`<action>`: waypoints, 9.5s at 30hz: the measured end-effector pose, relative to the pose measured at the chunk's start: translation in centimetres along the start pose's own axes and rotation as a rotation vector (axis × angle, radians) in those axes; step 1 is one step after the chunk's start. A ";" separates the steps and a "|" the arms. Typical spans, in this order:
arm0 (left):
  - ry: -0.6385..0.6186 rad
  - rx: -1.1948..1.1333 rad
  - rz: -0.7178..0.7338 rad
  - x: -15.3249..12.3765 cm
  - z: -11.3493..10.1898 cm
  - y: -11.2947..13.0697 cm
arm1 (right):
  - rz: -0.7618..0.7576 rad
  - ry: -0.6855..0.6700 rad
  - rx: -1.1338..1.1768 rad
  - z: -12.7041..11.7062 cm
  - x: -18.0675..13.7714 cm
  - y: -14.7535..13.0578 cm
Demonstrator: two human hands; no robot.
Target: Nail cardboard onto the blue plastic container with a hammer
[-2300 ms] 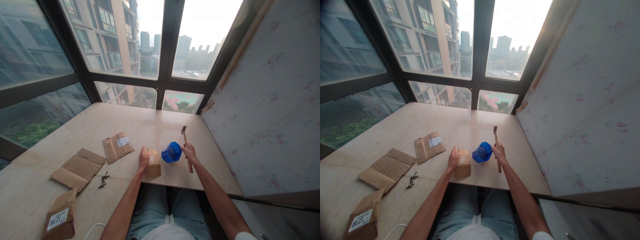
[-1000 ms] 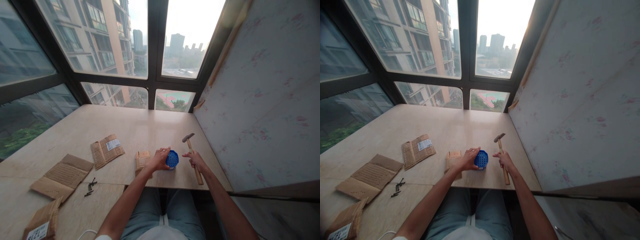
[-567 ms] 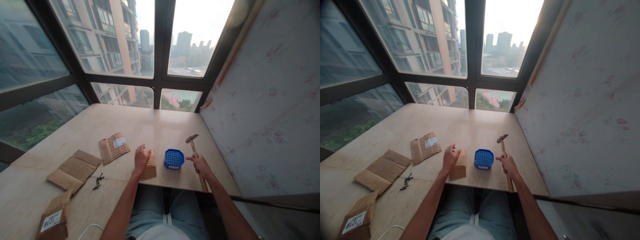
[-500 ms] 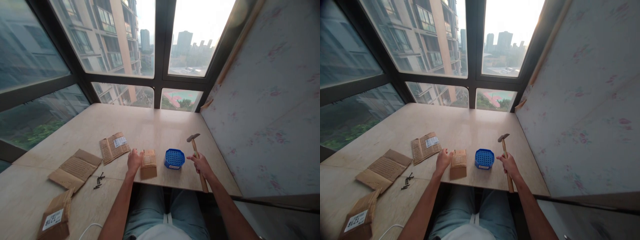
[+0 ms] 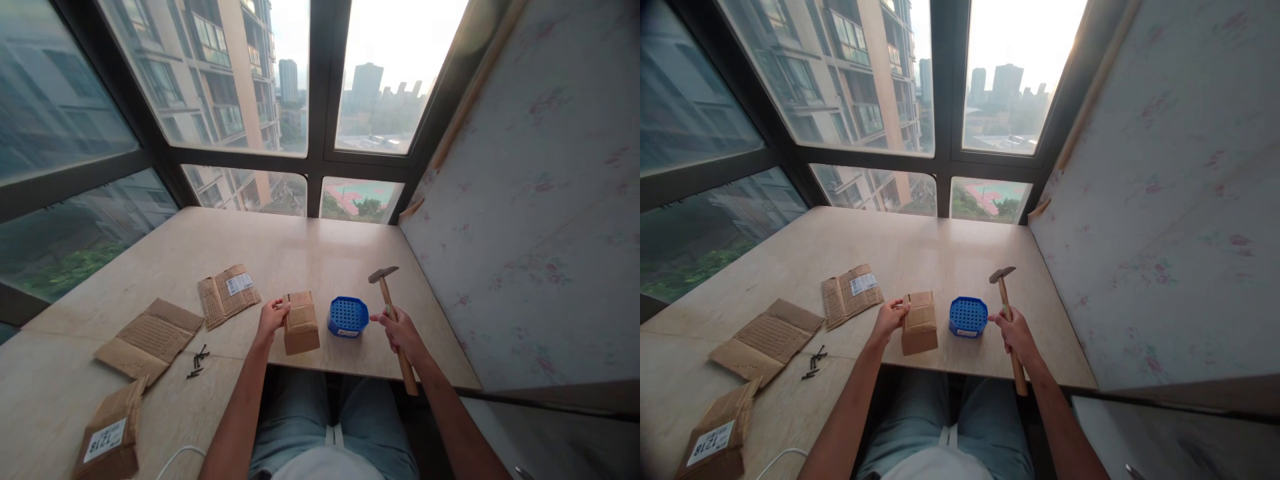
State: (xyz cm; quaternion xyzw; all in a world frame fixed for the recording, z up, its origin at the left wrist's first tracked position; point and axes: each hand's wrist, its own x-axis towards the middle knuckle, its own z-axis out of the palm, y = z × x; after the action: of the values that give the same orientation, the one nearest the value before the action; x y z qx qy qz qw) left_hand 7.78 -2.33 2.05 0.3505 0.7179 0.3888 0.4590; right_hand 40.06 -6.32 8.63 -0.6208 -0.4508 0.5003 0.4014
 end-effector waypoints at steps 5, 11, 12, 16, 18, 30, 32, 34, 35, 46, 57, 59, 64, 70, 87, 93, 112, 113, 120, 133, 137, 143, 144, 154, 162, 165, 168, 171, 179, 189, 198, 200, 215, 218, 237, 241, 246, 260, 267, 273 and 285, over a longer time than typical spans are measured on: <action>-0.167 -0.410 0.075 -3.1 0.4 2.3 | 0.032 0.037 0.038 -1.4 -0.6 0.5; -0.347 -0.317 0.103 -4.8 7.7 3.7 | 0.019 0.078 0.092 -2.1 -0.6 0.7; -0.342 -0.261 0.115 -4.8 8.7 3.7 | 0.017 0.087 0.099 -2.1 -0.5 0.7; -0.209 0.058 0.283 -4.7 10.4 3.8 | 0.005 0.097 0.114 -2.1 -0.2 0.5; -0.160 0.216 0.395 -5.0 10.2 4.1 | -0.008 0.088 0.105 -1.9 0.1 0.2; -0.079 0.540 0.760 -4.1 10.0 3.0 | -0.074 -0.016 -0.023 0.8 1.7 -1.0; -0.165 0.480 0.763 -3.2 10.1 2.5 | -0.097 -0.041 -0.060 1.2 2.0 -1.0; -0.243 0.439 0.743 -2.5 10.2 2.1 | -0.118 -0.077 -0.089 1.7 2.4 -1.0; -0.274 0.427 0.736 -2.3 10.2 1.9 | -0.124 -0.094 -0.102 2.0 2.5 -1.0; -0.311 0.306 0.706 -1.8 10.0 1.8 | -0.059 -0.161 -0.149 4.2 3.9 0.8; -0.235 0.080 0.828 -0.3 11.0 0.7 | -0.155 -0.048 -0.306 3.8 3.4 -0.5; -0.213 0.080 0.830 -0.5 10.9 0.7 | -0.173 -0.024 -0.325 3.5 3.5 -0.8; -0.186 0.154 0.765 -1.3 10.9 1.0 | -0.175 -0.016 -0.354 2.7 3.7 -0.7; -0.245 0.233 0.716 -1.9 10.8 1.5 | -0.146 -0.039 -0.427 2.7 3.5 0.2; -0.408 0.353 0.868 -0.2 9.1 1.8 | -0.149 -0.063 -0.471 3.0 2.9 1.1; -0.422 0.443 0.941 0.0 9.0 2.0 | -0.202 -0.055 -0.555 3.0 3.1 2.0; -0.450 0.440 0.954 -0.1 8.8 1.8 | -0.076 -0.271 -0.097 0.8 -1.5 -1.9; -0.445 0.455 0.966 0.0 8.9 1.7 | -0.042 -0.306 -0.108 0.6 -2.0 -2.1; -0.432 0.511 0.983 -0.1 9.1 1.5 | -0.006 -0.312 -0.406 0.8 -3.9 -0.7; -0.447 0.478 0.929 -0.8 8.9 2.3 | -0.075 -0.262 -0.539 1.6 -3.8 -0.5; -0.441 0.434 0.917 -0.7 9.0 2.1 | -0.104 -0.237 -0.539 1.7 -3.7 -0.3; -0.463 0.366 0.853 -0.3 9.1 1.7 | -0.155 -0.235 -0.628 1.6 -3.4 -0.4; -0.470 0.366 0.843 -0.3 9.1 1.7 | -0.157 -0.235 -0.627 1.6 -3.4 -0.4; -0.505 0.318 0.941 -0.2 9.2 1.7 | -0.139 -0.253 -0.645 1.7 -3.3 -0.1; -0.489 0.315 0.913 0.0 9.3 1.3 | -0.188 -0.228 -0.651 1.5 -3.2 0.1; -0.489 0.302 0.913 0.1 9.4 1.2 | -0.178 -0.232 -0.647 1.5 -3.1 0.0; -0.465 0.293 0.895 0.0 9.4 1.2 | -0.183 -0.184 -0.630 1.4 -3.1 -0.2; -0.483 0.292 0.886 0.0 9.3 1.2 | -0.164 -0.224 -0.664 1.4 -3.2 -0.2; -0.450 0.306 0.869 -0.2 9.3 1.2 | -0.137 -0.199 -0.581 1.4 -3.7 -0.4; -0.428 0.345 0.862 -1.5 9.0 2.2 | -0.059 -0.231 -0.495 2.0 -4.3 0.2; -0.360 0.229 0.788 -1.4 7.5 1.9 | -0.021 -0.136 -0.407 1.0 -3.9 1.8; -0.352 0.263 0.784 -1.7 7.4 1.8 | -0.024 -0.085 -0.412 0.9 -3.7 2.0; -0.269 0.280 0.813 -2.8 9.2 1.4 | -0.116 0.033 -0.588 1.2 -0.6 3.5; -0.260 0.293 0.801 -2.7 9.5 1.7 | -0.087 0.009 -0.615 1.4 -0.4 3.8; -0.405 0.682 0.903 -2.5 8.2 4.3 | 0.081 -0.069 -0.430 1.7 0.1 3.2; -0.388 0.788 0.906 -2.6 8.3 4.4 | 0.065 -0.071 -0.386 1.8 0.3 3.3; -0.382 0.725 0.855 -2.9 8.3 4.3 | 0.063 -0.084 -0.392 1.9 0.2 2.9; -0.239 0.209 0.523 -3.3 7.6 1.3 | 0.100 -0.117 -0.318 1.8 0.1 2.4; -0.414 -0.074 0.154 -4.4 8.1 0.3 | 0.132 -0.152 -0.247 2.6 0.0 2.0; -0.371 -0.101 0.295 -4.8 8.2 0.4 | 0.124 -0.147 -0.238 2.7 -0.1 2.2; -0.306 0.018 0.355 -4.8 8.4 -0.3 | 0.120 -0.119 -0.296 2.3 0.2 2.6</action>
State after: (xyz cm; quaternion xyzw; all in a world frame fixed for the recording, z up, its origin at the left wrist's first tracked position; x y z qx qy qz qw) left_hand 17.16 -4.57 1.36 0.5301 0.5703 0.3994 0.4839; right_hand 38.24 -6.76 5.74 -0.6683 -0.5044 0.4874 0.2475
